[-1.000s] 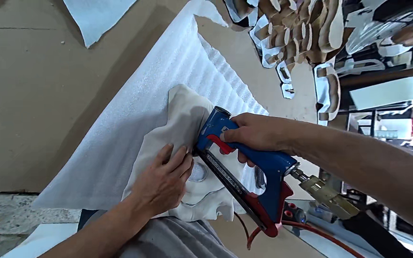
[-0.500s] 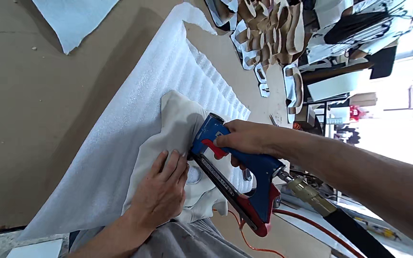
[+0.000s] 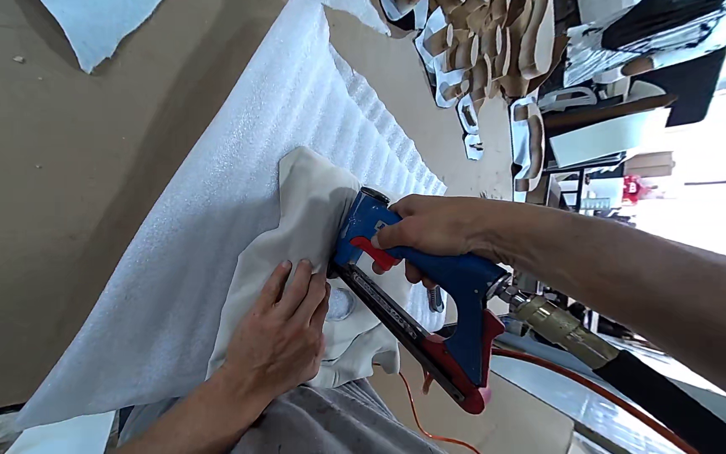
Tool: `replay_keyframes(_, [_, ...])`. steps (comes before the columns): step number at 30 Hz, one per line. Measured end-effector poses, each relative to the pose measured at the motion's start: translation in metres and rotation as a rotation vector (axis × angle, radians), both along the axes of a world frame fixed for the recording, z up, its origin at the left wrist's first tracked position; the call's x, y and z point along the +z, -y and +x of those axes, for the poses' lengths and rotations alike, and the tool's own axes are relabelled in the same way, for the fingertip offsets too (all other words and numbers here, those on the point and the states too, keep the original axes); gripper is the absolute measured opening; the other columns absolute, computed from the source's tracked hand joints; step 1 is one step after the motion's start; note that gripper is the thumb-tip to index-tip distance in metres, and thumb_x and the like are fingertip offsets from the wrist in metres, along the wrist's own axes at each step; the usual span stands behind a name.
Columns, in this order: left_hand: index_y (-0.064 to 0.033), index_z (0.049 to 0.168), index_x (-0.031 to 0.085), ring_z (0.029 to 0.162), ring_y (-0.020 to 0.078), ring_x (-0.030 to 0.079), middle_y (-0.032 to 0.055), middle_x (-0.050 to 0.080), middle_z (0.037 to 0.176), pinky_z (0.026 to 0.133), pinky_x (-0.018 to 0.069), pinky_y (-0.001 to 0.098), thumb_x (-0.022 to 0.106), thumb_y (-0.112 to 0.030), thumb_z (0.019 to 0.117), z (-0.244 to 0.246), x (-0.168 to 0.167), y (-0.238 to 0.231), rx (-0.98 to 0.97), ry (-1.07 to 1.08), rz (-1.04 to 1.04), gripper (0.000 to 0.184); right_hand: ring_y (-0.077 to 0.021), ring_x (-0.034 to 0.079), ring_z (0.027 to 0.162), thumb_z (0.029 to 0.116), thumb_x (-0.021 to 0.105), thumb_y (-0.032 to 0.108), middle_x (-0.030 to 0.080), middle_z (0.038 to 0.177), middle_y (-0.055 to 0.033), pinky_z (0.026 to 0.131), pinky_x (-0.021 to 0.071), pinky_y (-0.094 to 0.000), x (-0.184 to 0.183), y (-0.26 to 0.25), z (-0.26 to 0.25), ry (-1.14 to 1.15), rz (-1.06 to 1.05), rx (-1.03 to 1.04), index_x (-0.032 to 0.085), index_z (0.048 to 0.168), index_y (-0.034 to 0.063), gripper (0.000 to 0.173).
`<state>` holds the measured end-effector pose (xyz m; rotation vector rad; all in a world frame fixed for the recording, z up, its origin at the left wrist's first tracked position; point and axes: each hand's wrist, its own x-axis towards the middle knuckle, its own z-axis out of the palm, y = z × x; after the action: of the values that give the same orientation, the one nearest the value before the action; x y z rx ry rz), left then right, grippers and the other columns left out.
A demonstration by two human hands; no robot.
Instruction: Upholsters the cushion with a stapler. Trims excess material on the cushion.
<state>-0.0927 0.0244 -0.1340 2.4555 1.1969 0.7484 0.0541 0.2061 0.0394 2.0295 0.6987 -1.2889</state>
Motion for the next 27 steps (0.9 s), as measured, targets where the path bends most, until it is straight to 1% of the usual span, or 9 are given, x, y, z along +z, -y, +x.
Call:
replay_keyframes(7, [-0.0075,0.122,0.072,0.140,0.0339,0.049,0.0122,0.062,0.140,0.118,0.0341,0.0550,0.042,-0.030,0.0953,-0.001,0.002,0.000,-0.010,0.007,-0.016,0.046,-0.0192,0.066,0.052,0.1077,0.053,0.024,0.071,0.088,-0.0126,0.048,0.0577,-0.0312,0.006,0.005,-0.006,0.034,0.011,0.032,0.051,0.119,0.0062,0.021])
replay_keyframes(13, [-0.0081,0.124,0.071,0.137,0.0362,0.052,0.0143,0.063,0.137,0.115,0.0375,0.0575,0.044,-0.029,0.0952,-0.005,0.008,-0.003,-0.047,-0.026,-0.031,0.045,-0.0223,0.067,0.051,0.1069,0.054,0.031,0.070,0.087,-0.0156,0.046,0.0593,-0.0353,0.016,0.029,0.008,0.015,0.192,0.028,0.054,0.119,0.0056,0.028])
replay_keyframes(14, [-0.0085,0.122,0.071,0.132,0.0358,0.054,0.0139,0.064,0.134,0.110,0.0406,0.0573,0.046,-0.027,0.0946,-0.005,0.013,-0.007,-0.065,-0.053,-0.024,0.042,-0.0223,0.067,0.051,0.1073,0.054,0.031,0.070,0.088,-0.0152,0.047,0.0594,-0.0352,0.020,0.031,0.009,0.020,0.205,0.020,0.053,0.119,0.0058,0.028])
replay_keyframes(16, [-0.0099,0.111,0.073,0.115,0.0321,0.060,0.0108,0.067,0.118,0.095,0.0461,0.0523,0.054,-0.025,0.0932,-0.003,0.022,-0.023,-0.100,-0.078,-0.002,0.030,-0.0226,0.068,0.055,0.1085,0.052,0.030,0.072,0.093,-0.0140,0.049,0.0603,-0.0350,0.030,0.029,0.015,0.003,0.210,-0.007,0.052,0.119,0.0063,0.026])
replay_keyframes(18, [-0.0104,0.105,0.074,0.104,0.0296,0.059,0.0086,0.065,0.110,0.091,0.0424,0.0500,0.059,-0.023,0.0906,0.004,0.028,-0.034,-0.102,-0.086,-0.009,0.024,-0.0229,0.069,0.054,0.1087,0.052,0.028,0.073,0.094,-0.0140,0.049,0.0603,-0.0345,0.038,0.033,0.028,-0.032,0.273,-0.050,0.053,0.119,0.0065,0.024])
replay_keyframes(20, [-0.0126,0.105,0.076,0.116,0.0318,0.056,0.0086,0.063,0.124,0.100,0.0371,0.0566,0.066,-0.019,0.0861,0.013,0.032,-0.032,-0.045,-0.103,-0.044,0.023,-0.0233,0.068,0.052,0.1085,0.053,0.028,0.075,0.093,-0.0136,0.047,0.0590,-0.0342,0.043,0.044,0.044,-0.059,0.389,-0.087,0.055,0.122,0.0082,0.024])
replay_keyframes(22, [-0.0162,0.111,0.077,0.141,0.0358,0.045,0.0071,0.056,0.148,0.114,0.0293,0.0664,0.072,-0.013,0.0819,0.021,0.034,-0.022,0.001,-0.123,-0.110,0.030,-0.0224,0.067,0.052,0.1094,0.050,0.028,0.074,0.096,-0.0110,0.046,0.0591,-0.0342,0.045,0.054,0.059,-0.091,0.438,-0.123,0.053,0.124,0.0102,0.023])
replay_keyframes(24, [-0.0192,0.114,0.077,0.149,0.0360,0.036,0.0064,0.049,0.156,0.117,0.0230,0.0685,0.072,-0.015,0.0806,0.025,0.032,-0.018,0.025,-0.117,-0.147,0.034,-0.0238,0.068,0.054,0.1096,0.049,0.026,0.074,0.098,-0.0115,0.047,0.0598,-0.0353,0.044,0.067,0.072,-0.132,0.469,-0.190,0.052,0.125,0.0107,0.022])
replay_keyframes(27, [-0.0215,0.122,0.074,0.151,0.0362,0.033,0.0058,0.047,0.158,0.118,0.0200,0.0687,0.068,-0.019,0.0845,0.028,0.026,-0.016,0.020,-0.188,-0.087,0.038,-0.0264,0.069,0.055,0.1083,0.049,0.025,0.075,0.101,-0.0120,0.047,0.0599,-0.0367,0.038,0.085,0.090,-0.210,0.499,-0.253,0.053,0.123,0.0114,0.021])
